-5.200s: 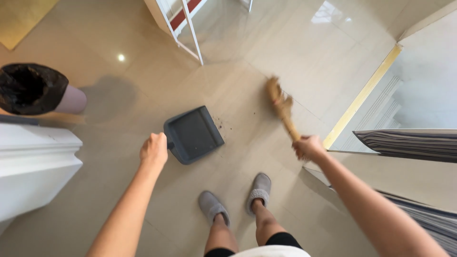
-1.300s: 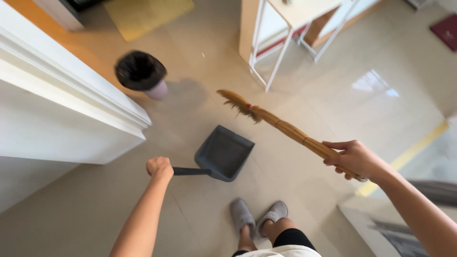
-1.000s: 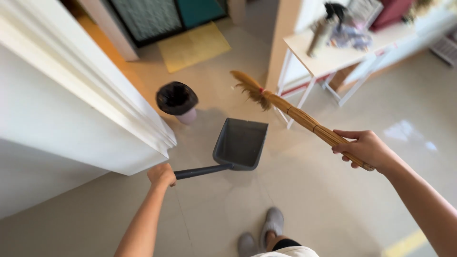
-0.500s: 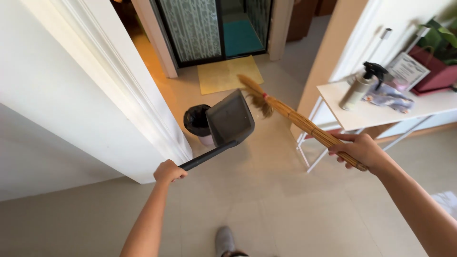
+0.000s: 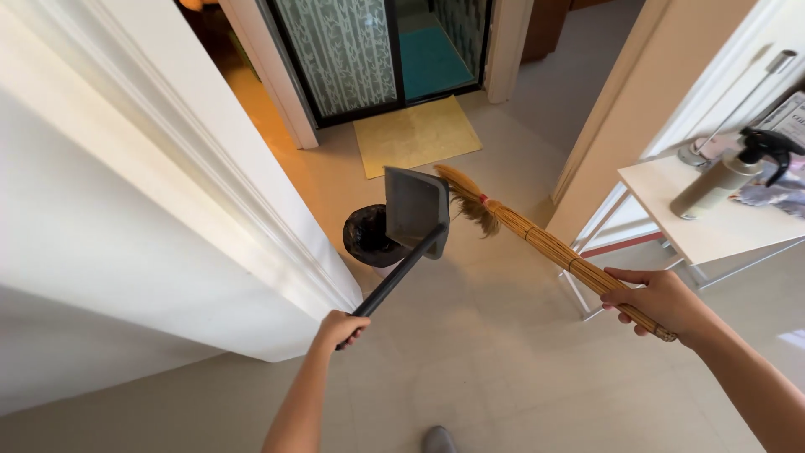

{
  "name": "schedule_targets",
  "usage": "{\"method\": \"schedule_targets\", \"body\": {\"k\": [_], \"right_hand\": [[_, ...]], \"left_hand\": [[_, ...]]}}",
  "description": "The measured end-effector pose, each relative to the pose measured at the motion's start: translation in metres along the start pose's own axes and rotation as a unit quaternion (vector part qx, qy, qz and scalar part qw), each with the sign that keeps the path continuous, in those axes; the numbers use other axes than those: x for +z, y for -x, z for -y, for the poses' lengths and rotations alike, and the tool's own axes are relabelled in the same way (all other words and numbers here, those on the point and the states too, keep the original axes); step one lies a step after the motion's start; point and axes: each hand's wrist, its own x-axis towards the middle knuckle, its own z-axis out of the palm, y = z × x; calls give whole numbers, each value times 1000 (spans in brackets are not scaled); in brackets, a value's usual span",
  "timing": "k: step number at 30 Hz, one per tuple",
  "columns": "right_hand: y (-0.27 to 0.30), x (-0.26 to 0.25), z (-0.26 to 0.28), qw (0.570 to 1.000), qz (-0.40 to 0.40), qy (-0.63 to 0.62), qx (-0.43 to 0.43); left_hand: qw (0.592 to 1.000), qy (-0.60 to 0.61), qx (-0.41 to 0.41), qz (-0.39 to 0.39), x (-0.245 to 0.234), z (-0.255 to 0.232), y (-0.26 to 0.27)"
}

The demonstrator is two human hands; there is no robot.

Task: The recorder is sweeping dust and debris from a floor and down a staircase using a broom and dustpan.

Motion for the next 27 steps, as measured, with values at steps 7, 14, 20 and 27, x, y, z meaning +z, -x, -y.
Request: {"method": "schedule_targets", "body": {"k": [7,14,20,27], "right_hand": [[-23,29,22,999,-7,19,27],[-31,50,50,999,-11,24,33],[-31,64,61,999,-13,33,22],[-25,77,64,999,-2,29,23]], "left_hand": [[998,31,-16,56,-17,15,-47],[986,121,-38,111,-39,28,-65],[976,163,-48,138,-44,35,-67],[977,162,-32,134,-50,40,-62]]}}
